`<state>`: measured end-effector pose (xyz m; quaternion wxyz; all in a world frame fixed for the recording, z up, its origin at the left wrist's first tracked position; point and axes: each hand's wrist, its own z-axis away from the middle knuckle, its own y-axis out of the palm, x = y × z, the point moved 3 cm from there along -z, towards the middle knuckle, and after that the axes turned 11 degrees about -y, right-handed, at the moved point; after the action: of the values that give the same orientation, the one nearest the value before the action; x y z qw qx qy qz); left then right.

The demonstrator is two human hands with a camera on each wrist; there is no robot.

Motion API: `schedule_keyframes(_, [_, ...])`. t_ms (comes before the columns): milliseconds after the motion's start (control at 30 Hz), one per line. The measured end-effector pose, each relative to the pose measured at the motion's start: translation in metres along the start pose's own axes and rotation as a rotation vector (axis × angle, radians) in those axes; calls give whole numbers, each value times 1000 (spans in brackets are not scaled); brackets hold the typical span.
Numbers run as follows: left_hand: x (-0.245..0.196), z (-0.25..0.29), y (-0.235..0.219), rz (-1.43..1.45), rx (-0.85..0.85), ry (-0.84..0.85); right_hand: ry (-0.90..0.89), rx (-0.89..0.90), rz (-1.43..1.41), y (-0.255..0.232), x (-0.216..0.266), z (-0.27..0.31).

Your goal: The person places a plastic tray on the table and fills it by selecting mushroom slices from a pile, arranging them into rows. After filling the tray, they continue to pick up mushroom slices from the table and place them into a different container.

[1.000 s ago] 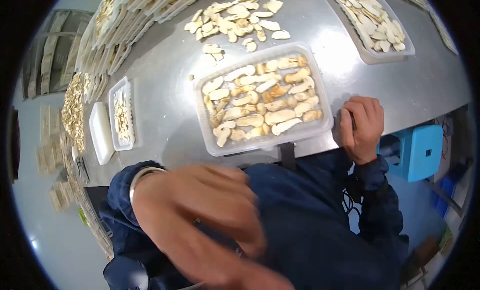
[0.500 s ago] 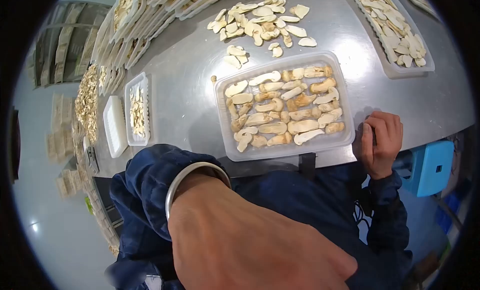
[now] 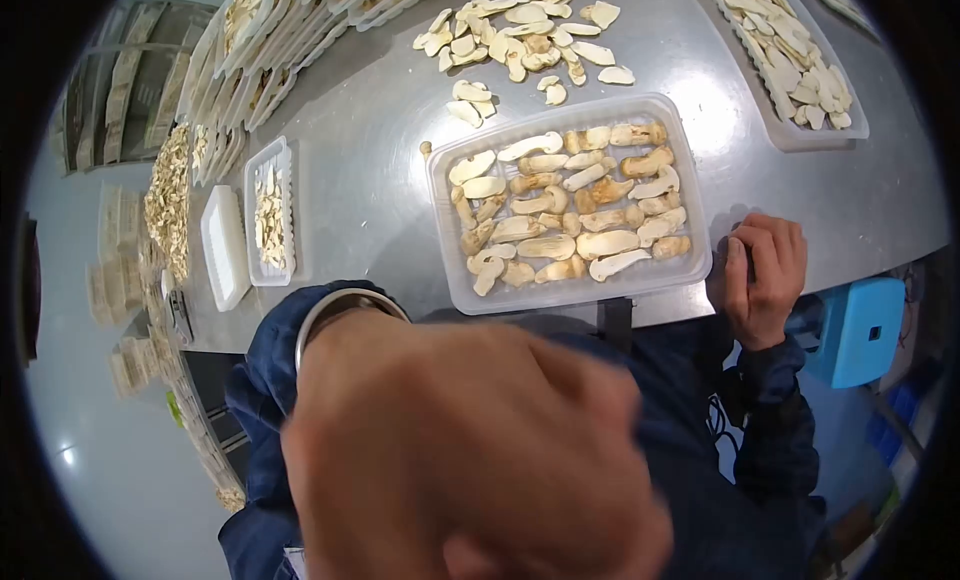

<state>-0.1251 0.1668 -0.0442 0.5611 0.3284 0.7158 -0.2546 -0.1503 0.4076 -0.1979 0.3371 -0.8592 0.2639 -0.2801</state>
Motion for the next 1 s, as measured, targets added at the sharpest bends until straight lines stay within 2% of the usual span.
schedule_keyframes(67, [-3,17,-43,-151,-315,-68,-9,-34,-13,0,1,0])
schedule_keyframes(100, [-1,30,-68,-237,-521,-134,18,21,-3,-1,-1,1])
schedule_keyframes(167, [13,66,-121,-415,-912,-303,16,14,-9,-2,1,0])
schedule_keyframes(200, [26,89,-145,-464,-990,-424,10,12,-11,-3,1,-1])
schedule_keyframes(267, [53,128,-185,-731,-910,-787,-4,5,-4,-2,2,-3])
schedule_keyframes(333, [67,133,-184,-901,-857,-951,7,-24,18,4,1,1])
schedule_keyframes(367, [73,150,-181,-955,-831,-998,-99,9,49,6,0,6])
schedule_keyframes(400, [91,133,-187,-990,-816,-929,-14,-39,-24,-1,2,-4])
schedule_keyframes(467, [96,130,-186,-944,-868,-974,-8,-34,-21,-1,4,-3])
schedule_keyframes(733, [117,136,-198,-1023,-725,-869,32,33,5,-9,9,-5])
schedule_keyframes(800, [112,135,-192,-1044,-741,-808,18,31,5,-8,7,-5])
schedule_keyframes(867, [93,127,-177,-1003,-827,-796,25,33,14,-8,8,-3])
schedule_keyframes(900, [95,134,-177,-1137,-844,-721,32,47,12,-9,9,-4])
schedule_keyframes(933, [94,139,-173,-1158,-855,-723,28,42,17,-10,10,-5])
schedule_keyframes(1000, [87,140,-160,-1096,-843,-833,13,36,13,-10,10,-6])
